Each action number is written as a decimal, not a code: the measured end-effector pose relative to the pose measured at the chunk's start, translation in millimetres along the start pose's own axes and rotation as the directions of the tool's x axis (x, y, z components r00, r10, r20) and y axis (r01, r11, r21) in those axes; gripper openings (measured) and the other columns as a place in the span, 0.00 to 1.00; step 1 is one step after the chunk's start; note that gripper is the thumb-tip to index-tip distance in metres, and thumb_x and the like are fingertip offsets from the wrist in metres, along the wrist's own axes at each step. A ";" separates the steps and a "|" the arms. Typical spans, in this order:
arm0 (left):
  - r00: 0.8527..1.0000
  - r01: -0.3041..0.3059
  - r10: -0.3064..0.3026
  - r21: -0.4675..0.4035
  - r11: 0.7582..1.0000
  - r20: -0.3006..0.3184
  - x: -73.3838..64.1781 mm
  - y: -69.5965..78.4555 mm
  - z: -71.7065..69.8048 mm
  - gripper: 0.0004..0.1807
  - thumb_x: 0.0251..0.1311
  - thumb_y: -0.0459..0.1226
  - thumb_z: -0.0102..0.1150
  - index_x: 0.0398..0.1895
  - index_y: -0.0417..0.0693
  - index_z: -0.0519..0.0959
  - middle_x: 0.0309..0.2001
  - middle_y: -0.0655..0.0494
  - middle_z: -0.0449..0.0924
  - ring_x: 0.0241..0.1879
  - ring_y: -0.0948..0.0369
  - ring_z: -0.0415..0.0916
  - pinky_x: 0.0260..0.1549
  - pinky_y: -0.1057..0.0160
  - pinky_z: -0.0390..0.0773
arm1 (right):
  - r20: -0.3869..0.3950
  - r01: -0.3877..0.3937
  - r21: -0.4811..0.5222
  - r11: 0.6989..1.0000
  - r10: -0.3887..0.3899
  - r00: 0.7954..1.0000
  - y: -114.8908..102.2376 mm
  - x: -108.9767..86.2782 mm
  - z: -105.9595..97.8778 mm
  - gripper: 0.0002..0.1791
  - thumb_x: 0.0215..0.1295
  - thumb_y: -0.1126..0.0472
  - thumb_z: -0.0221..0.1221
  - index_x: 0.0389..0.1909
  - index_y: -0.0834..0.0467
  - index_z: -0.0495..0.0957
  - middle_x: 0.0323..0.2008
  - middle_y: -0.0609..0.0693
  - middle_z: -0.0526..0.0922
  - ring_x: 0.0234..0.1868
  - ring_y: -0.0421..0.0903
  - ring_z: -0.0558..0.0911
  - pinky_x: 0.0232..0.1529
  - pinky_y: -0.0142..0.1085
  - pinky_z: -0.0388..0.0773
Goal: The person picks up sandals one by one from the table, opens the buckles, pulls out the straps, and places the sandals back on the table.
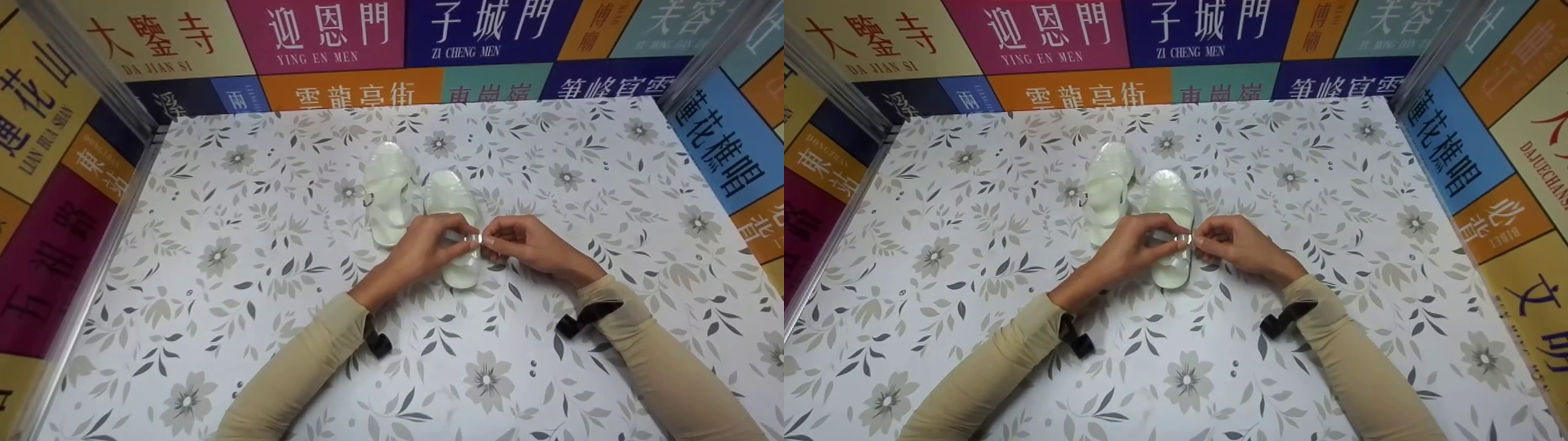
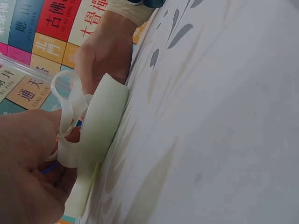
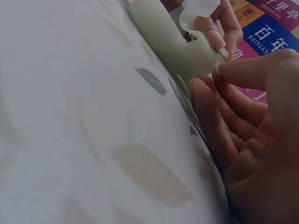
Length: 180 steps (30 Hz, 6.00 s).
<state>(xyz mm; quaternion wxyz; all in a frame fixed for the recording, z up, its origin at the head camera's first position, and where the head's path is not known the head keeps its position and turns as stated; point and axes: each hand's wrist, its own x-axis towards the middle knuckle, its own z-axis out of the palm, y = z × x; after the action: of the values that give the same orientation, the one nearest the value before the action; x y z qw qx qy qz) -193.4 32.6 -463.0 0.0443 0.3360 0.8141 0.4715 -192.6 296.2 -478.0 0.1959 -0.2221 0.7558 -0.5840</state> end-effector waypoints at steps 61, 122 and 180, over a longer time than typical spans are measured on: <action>1.000 -0.017 0.017 -0.011 1.000 -0.003 0.6 -0.3 0.3 0.07 0.72 0.43 0.71 0.48 0.54 0.88 0.50 0.60 0.91 0.53 0.67 0.86 0.60 0.70 0.81 | 0.032 0.040 0.121 0.992 -0.044 0.999 4.3 0.0 3.7 0.09 0.81 0.66 0.60 0.49 0.71 0.80 0.35 0.54 0.87 0.35 0.45 0.86 0.36 0.32 0.86; 0.997 0.079 -0.082 -0.122 0.989 -0.012 -6.4 -0.3 4.1 0.15 0.66 0.38 0.71 0.54 0.52 0.81 0.52 0.60 0.90 0.57 0.66 0.86 0.63 0.67 0.80 | -0.048 0.126 0.142 0.982 -0.121 0.992 1.8 0.0 3.0 0.10 0.80 0.67 0.58 0.44 0.73 0.80 0.32 0.64 0.87 0.29 0.54 0.87 0.31 0.40 0.88; 1.000 0.020 -0.021 -0.062 0.998 -0.016 -6.2 -2.7 3.2 0.12 0.75 0.41 0.67 0.56 0.49 0.83 0.55 0.57 0.91 0.59 0.65 0.86 0.62 0.69 0.81 | -0.051 0.101 0.061 0.993 -0.098 0.994 3.4 -0.8 1.9 0.10 0.80 0.66 0.60 0.43 0.70 0.85 0.34 0.65 0.88 0.32 0.52 0.88 0.32 0.39 0.88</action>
<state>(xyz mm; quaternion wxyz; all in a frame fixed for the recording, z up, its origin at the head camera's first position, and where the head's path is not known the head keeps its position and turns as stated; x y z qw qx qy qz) -188.7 30.4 -468.4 0.0529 0.3223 0.8029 0.4988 -191.2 295.9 -481.6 0.1551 -0.2393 0.7294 -0.6218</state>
